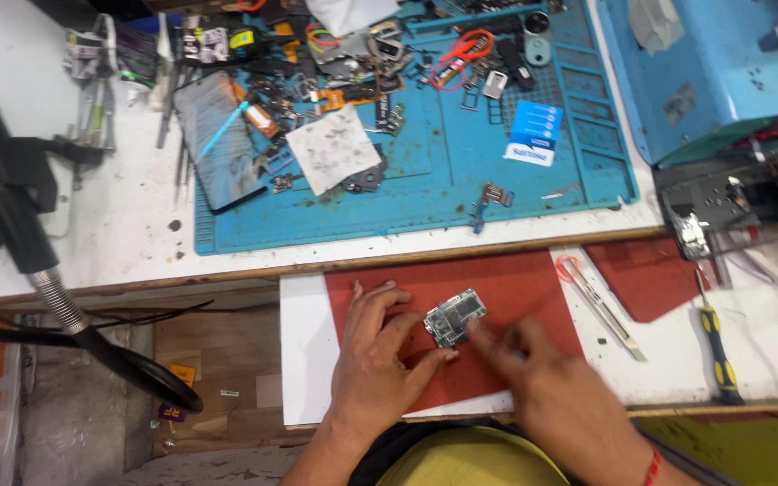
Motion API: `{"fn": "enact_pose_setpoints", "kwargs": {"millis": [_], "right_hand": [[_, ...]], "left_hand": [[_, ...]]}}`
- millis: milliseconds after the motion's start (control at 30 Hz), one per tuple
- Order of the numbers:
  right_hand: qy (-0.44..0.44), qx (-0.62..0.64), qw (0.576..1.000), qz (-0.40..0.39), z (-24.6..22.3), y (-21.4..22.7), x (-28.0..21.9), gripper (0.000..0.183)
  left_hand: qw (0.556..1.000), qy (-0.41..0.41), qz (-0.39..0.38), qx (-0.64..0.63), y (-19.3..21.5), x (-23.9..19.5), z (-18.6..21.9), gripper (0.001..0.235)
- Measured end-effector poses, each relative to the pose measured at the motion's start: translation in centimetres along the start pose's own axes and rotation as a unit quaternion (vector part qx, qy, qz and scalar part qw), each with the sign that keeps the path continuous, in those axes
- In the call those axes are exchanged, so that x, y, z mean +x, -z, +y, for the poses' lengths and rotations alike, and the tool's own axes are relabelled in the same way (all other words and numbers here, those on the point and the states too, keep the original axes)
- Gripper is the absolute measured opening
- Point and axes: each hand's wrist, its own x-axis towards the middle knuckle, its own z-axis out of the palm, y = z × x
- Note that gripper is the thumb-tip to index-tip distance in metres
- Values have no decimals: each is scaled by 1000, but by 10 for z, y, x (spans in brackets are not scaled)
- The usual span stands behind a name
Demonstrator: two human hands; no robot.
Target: The person uses a small tool to scrape and clean the surface of a small green circuit board placed on a red mat. They then use a hot air gun to apply heat to the board, moving the nozzle over different components while holding the board steady with their other hand.
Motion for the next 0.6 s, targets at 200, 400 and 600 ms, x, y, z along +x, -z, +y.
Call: {"fn": "enact_pose_setpoints", "kwargs": {"millis": [200,400,600], "right_hand": [[-131,-42,988,-71,6,3,-9,89],[37,-10,998,58,-6,-11,2,78],[-35,2,999,34,-4,4,-2,71]], "left_hand": [[1000,-2,4,1,2,1,2,47],[1000,1,4,-28,2,0,-3,57],[999,26,3,-30,3,2,2,62]]}}
